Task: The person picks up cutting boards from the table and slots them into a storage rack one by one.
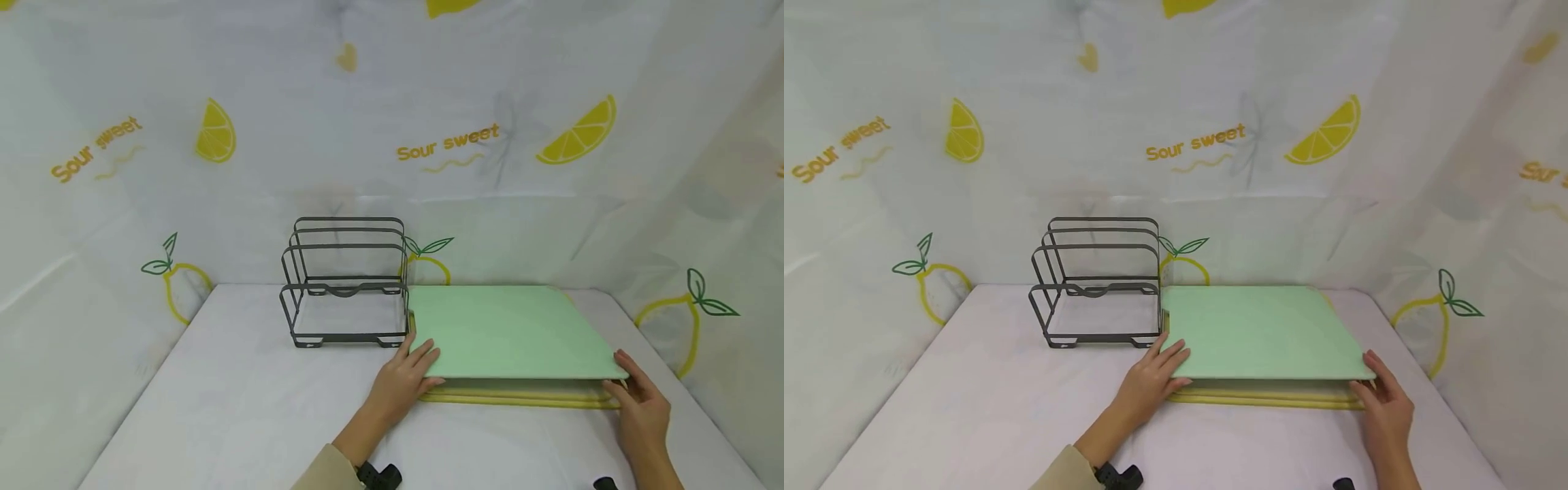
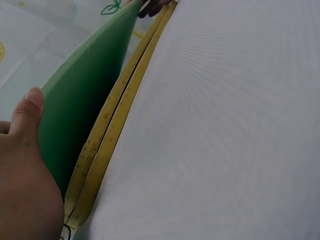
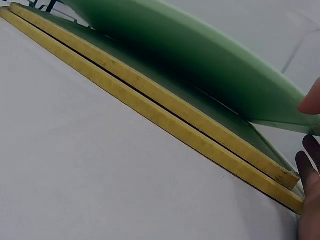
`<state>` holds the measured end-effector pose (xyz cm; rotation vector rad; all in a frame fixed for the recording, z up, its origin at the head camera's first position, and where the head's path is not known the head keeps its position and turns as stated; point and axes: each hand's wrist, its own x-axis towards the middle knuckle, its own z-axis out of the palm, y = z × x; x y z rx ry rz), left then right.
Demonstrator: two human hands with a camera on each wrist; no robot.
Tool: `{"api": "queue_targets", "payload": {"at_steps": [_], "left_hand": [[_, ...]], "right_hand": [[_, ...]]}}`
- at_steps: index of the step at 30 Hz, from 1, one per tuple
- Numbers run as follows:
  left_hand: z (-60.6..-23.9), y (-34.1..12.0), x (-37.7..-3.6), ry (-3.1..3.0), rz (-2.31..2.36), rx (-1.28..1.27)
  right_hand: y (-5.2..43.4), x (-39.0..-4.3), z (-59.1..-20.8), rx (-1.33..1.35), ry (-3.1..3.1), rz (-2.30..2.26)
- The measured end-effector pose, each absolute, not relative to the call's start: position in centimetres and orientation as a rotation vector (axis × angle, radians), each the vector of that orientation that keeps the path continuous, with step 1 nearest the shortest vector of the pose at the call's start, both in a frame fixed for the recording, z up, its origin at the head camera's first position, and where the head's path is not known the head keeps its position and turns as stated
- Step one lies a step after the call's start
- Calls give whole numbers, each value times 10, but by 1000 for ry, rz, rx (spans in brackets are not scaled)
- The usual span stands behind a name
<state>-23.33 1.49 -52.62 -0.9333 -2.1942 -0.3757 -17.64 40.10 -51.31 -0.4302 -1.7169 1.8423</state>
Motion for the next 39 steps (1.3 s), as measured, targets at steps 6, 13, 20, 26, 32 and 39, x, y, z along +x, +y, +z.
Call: {"api": "queue_targets", "payload": {"at_steps": [6,13,20,26,32,39], "left_hand": [[-525,17,-235,-2147,-351,-885],[-524,16,-237,-2070,-379,-866],[-522,14,-236,-2017,-386,-851],[-522,17,-234,-1993,-357,-877],[-522,18,-234,-1977,-363,-859],[-522,17,-234,-1966,-400,-869]], "right_hand": [[399,-176,-512,-485,-1843,1762],[394,-176,-512,-437,-2012,1517],[397,-178,-517,-379,-1947,1363],[397,-175,-516,-341,-1900,1266],[397,-176,-518,-272,-1894,1212],[399,-172,-518,-151,-1927,974]]}}
